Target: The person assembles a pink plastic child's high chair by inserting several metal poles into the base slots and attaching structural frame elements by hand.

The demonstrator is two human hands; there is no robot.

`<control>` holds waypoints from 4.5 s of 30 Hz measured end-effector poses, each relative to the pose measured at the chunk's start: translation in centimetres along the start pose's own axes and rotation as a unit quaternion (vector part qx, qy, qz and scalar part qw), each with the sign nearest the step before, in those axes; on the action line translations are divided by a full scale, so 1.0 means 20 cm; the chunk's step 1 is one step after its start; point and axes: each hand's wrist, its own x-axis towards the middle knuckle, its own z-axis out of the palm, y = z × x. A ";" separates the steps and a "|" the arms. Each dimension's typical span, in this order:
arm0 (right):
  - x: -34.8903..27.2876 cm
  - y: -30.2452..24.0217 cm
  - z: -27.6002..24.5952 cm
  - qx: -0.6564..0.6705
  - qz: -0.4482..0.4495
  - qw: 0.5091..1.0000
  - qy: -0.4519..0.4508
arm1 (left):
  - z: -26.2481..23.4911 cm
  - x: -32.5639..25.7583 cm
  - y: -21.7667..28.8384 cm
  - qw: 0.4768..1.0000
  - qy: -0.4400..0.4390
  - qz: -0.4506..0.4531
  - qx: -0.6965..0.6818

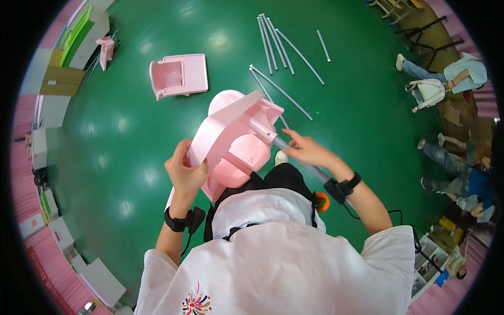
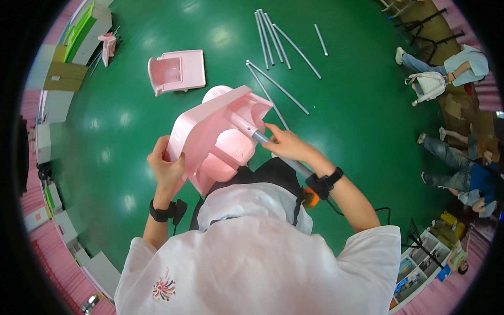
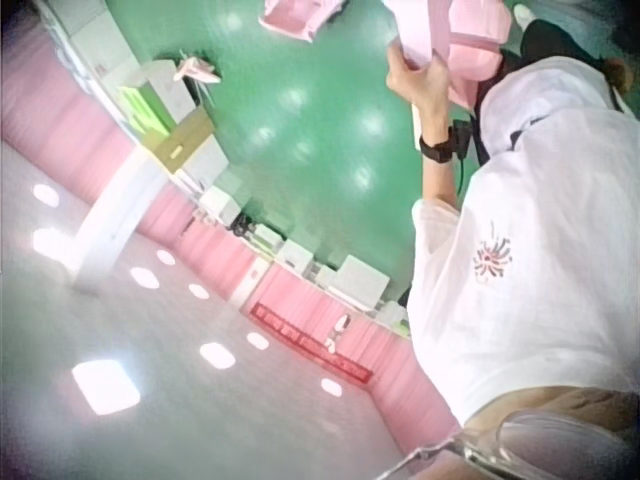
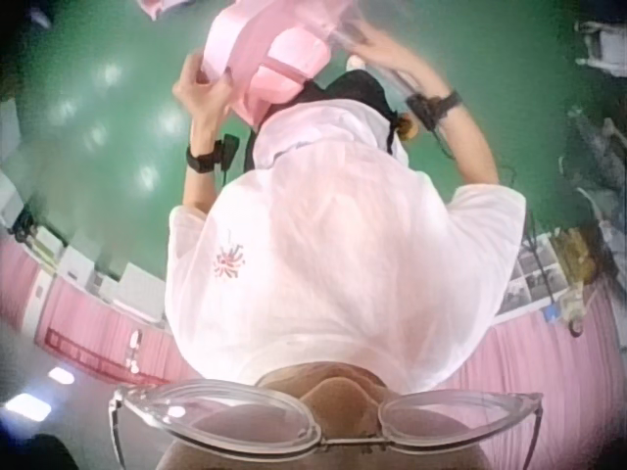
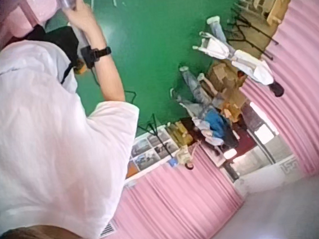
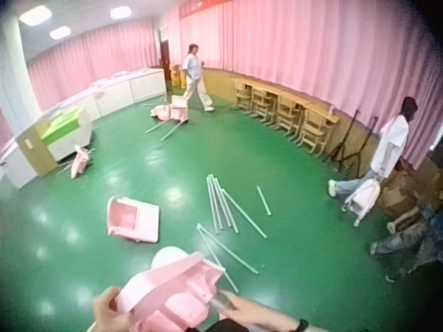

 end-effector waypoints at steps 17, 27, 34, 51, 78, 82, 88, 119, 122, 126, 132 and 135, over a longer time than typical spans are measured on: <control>-1.05 0.61 -0.29 -0.188 0.269 0.894 0.305 | -0.07 0.25 -0.44 0.988 0.064 0.006 0.143; -0.10 1.16 0.09 -0.222 0.244 0.939 0.093 | -0.10 0.46 -1.05 0.976 0.059 -0.072 0.196; 0.72 1.54 0.38 -0.162 0.312 0.936 -0.014 | -0.05 0.37 -1.63 0.960 0.098 -0.139 0.221; 2.33 3.26 0.87 -0.132 0.369 0.874 0.289 | -0.53 -0.11 -2.46 0.918 0.138 -0.307 0.208; 2.60 3.33 1.14 -0.147 0.235 0.932 0.232 | -0.01 -0.01 -2.02 0.904 0.111 -0.320 0.260; 2.67 3.50 1.21 -0.147 0.210 0.931 0.259 | 0.04 -0.01 -2.04 0.909 0.113 -0.308 0.256; 2.47 3.13 0.77 -0.059 0.134 0.986 0.075 | -0.04 0.04 -2.06 0.921 0.111 -0.315 0.199; 0.39 0.78 0.33 -0.306 0.067 0.867 0.388 | 0.23 0.53 -1.48 0.953 0.012 -0.137 0.270; 0.29 0.86 0.40 -0.086 -0.119 0.888 0.435 | 0.25 0.55 -1.40 0.954 -0.006 -0.106 0.282; 0.20 0.72 0.46 -0.071 0.009 0.971 0.228 | 0.22 0.59 -1.16 0.948 -0.070 -0.084 0.298; 0.39 0.22 0.57 0.108 -0.051 0.966 0.229 | 0.28 0.52 -0.81 0.954 -0.086 -0.026 0.285; 0.45 0.01 0.52 0.203 -0.044 0.959 0.195 | 0.34 0.41 -0.67 0.954 -0.103 -0.005 0.282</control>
